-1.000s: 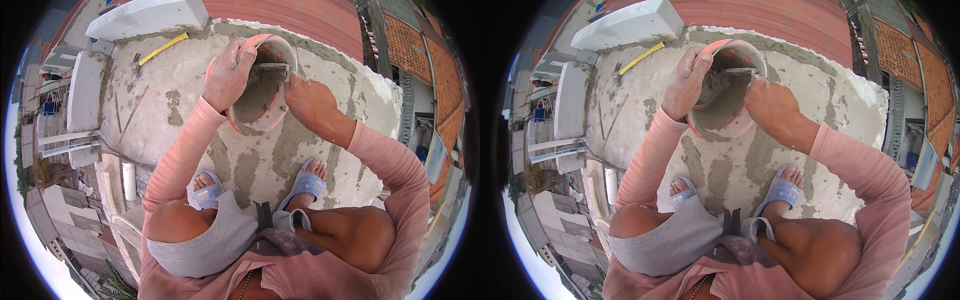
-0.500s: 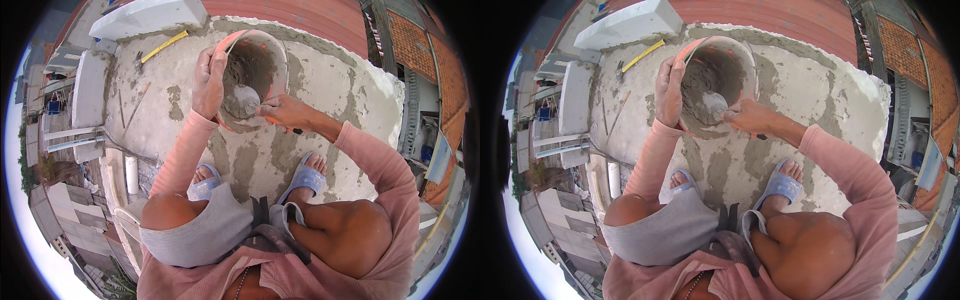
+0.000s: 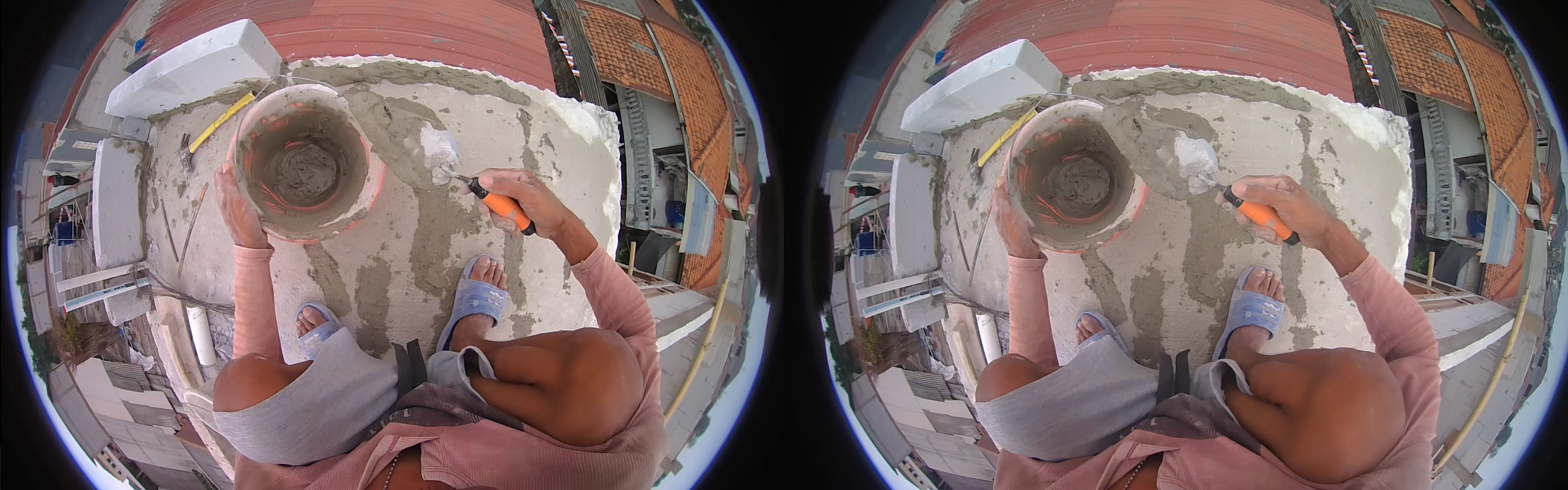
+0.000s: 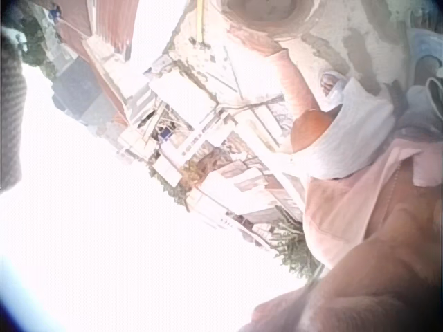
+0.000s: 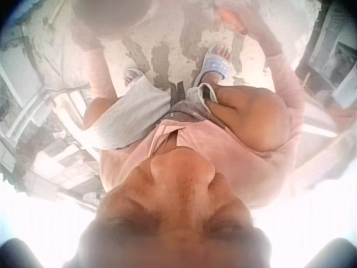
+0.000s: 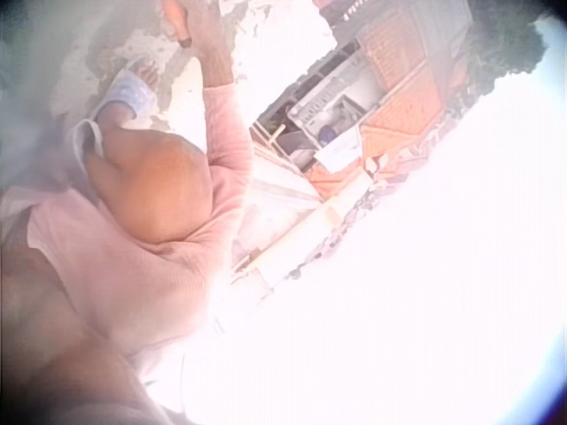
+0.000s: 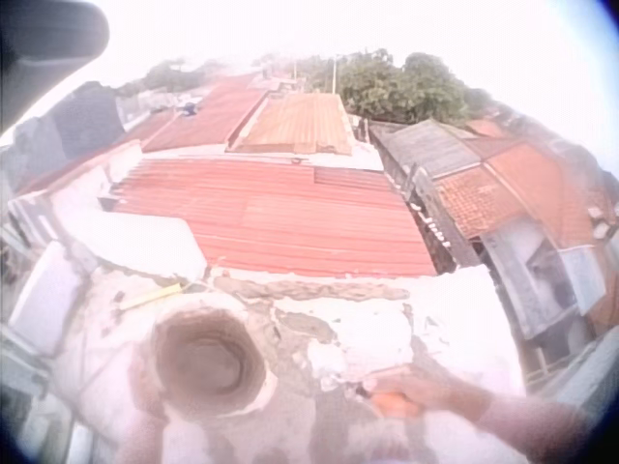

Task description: The person spreads mortar on a wall edge using a trowel, places a large white brick onto the mortar, and taps it into place with a hammer.

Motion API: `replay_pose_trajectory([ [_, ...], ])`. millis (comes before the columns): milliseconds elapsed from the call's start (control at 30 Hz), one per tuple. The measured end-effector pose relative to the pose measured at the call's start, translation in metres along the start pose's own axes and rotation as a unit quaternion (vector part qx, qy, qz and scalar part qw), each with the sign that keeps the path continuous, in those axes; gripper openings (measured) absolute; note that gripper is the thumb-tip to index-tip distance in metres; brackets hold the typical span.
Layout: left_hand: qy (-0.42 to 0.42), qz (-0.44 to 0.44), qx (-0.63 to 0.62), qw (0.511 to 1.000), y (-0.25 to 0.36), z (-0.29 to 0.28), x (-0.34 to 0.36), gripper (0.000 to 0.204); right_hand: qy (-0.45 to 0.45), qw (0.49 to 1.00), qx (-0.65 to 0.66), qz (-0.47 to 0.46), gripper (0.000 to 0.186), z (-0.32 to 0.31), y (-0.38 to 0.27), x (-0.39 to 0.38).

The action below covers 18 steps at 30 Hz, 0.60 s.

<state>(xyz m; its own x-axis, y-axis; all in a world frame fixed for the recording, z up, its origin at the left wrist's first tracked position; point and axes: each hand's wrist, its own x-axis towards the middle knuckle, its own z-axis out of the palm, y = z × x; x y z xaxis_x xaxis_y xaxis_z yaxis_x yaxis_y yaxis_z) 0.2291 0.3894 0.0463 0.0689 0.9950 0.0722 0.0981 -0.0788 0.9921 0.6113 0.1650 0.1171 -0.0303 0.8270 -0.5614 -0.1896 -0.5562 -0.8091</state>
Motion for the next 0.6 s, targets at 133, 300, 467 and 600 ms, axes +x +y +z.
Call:
replay_pose_trajectory([
  [133,0.068,0.054,0.138,0.987,-0.058,-0.052,0.001,0.046,0.214,0.903,-0.370,-0.041,0.044,-0.090,-0.026,-0.017],
  [300,0.059,-0.058,0.012,0.996,-0.060,-0.036,0.001,0.053,0.352,0.622,-0.693,-0.098,0.040,-0.192,0.010,0.004],
  [467,0.114,-0.009,0.146,0.983,-0.067,-0.046,0.003,0.053,0.380,0.598,-0.705,0.019,0.040,-0.193,0.013,-0.005],
  [600,0.039,0.007,0.093,0.995,-0.079,-0.054,0.010,0.047,0.422,0.606,-0.674,0.008,0.040,-0.222,0.036,-0.032],
])
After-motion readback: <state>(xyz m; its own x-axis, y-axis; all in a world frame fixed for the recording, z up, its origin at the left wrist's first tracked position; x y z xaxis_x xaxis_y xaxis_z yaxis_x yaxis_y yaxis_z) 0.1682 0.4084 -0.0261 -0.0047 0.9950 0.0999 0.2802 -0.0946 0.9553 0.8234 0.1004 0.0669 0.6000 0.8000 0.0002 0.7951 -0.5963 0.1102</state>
